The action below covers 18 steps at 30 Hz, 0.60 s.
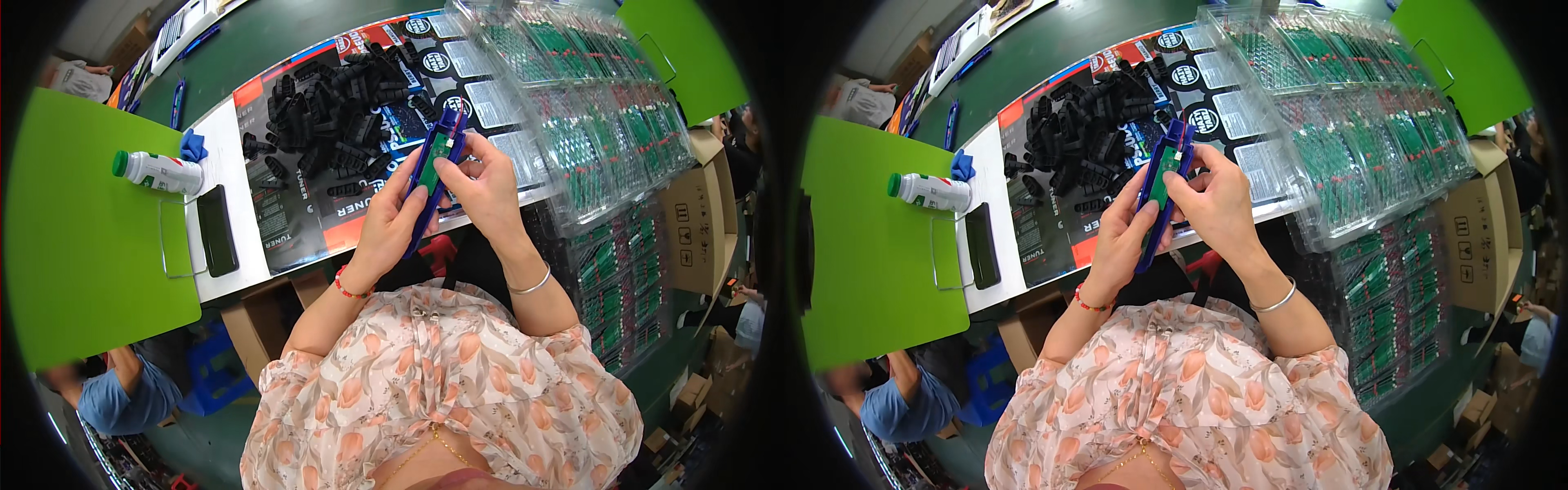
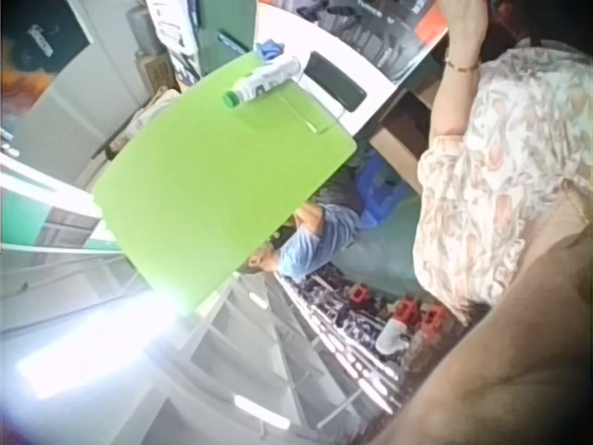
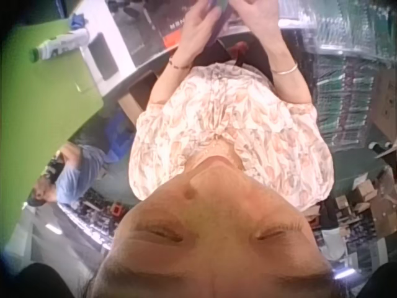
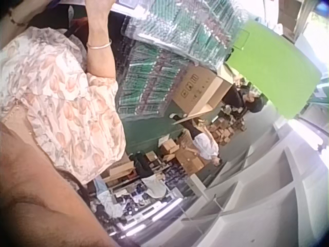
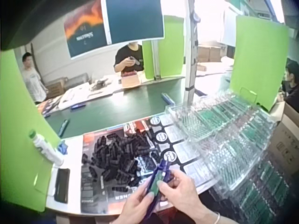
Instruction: Assembling electronic components into a blue housing at a factory workstation.
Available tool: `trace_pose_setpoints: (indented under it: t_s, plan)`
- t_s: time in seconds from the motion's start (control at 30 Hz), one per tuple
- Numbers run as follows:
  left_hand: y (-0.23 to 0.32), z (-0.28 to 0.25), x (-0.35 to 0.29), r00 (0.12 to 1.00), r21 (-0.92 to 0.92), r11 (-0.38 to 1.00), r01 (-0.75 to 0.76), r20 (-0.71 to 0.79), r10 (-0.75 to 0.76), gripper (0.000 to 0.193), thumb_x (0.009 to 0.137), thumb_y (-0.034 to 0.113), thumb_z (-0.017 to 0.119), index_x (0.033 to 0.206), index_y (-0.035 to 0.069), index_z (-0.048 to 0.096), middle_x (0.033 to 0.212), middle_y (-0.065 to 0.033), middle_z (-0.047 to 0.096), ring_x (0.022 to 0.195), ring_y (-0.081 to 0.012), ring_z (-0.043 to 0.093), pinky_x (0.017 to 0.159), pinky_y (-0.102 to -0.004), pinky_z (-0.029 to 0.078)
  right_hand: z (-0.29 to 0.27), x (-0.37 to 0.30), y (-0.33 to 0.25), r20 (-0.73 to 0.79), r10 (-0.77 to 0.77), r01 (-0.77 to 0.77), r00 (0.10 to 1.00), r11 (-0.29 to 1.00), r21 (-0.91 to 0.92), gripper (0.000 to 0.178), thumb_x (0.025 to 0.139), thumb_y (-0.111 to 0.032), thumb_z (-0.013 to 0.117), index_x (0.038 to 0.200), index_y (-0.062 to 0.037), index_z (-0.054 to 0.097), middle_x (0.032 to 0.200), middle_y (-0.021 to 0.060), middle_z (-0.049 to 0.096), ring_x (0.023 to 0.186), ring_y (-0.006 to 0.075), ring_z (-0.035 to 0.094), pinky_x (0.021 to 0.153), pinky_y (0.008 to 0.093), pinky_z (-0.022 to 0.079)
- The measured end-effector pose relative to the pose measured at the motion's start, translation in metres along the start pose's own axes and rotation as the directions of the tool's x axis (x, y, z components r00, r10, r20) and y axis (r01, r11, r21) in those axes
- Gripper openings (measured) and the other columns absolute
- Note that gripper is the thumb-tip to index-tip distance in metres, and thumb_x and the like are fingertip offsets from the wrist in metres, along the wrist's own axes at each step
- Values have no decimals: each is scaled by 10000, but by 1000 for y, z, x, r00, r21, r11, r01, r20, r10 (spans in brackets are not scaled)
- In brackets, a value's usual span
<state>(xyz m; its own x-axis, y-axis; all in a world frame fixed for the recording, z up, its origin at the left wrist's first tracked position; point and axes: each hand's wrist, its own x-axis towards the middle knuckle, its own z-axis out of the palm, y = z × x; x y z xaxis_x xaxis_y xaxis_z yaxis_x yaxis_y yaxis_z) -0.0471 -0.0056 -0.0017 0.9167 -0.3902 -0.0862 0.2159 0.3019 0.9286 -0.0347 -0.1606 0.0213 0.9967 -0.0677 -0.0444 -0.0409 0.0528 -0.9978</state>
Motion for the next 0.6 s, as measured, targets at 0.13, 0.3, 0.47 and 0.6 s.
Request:
trace_pose_setpoints:
  t_s: [0.13, 0.3, 0.47, 0.6]
  plan:
    - [2, -3, 1, 1000, 44, 999, -28, -8, 28, 532, 988, 27, 433, 1498, 61, 283, 940, -107, 647, 666, -90, 580, 591, -224, 488, 1, 6, 0, 27, -9, 8, 1000, 1000, 21, 300, 831, -48, 671, 1091, 73, 584, 766, 88, 685, 547, 96, 623, 481, 222, 480]
    - [0, -5, 3, 998, 24, 1000, -18, -54, 19, 490, 1004, 78, 465, 1474, 57, 329, 883, -97, 646, 630, -91, 576, 565, -218, 486, 5, 10, 3, 56, 45, -49, 997, 995, 82, 297, 831, -30, 666, 1097, 64, 573, 755, 78, 677, 563, 91, 614, 494, 221, 467]
    - [-2, -9, 6, 998, -16, 1000, 19, -66, -20, 445, 1014, 124, 488, 1440, 49, 384, 805, -71, 630, 585, -81, 567, 529, -208, 479, 11, 12, 4, 83, 47, -56, 995, 993, 106, 314, 826, -23, 651, 1105, 86, 557, 702, 87, 672, 512, 96, 606, 455, 229, 457]
    - [0, -8, 6, 996, 23, 1000, -4, -84, 6, 459, 1009, 89, 476, 1452, 45, 364, 798, -65, 618, 594, -79, 563, 533, -213, 476, 13, 13, 5, 105, 30, -45, 994, 989, 142, 302, 828, -25, 651, 1095, 81, 559, 707, 88, 671, 512, 95, 605, 455, 233, 456]
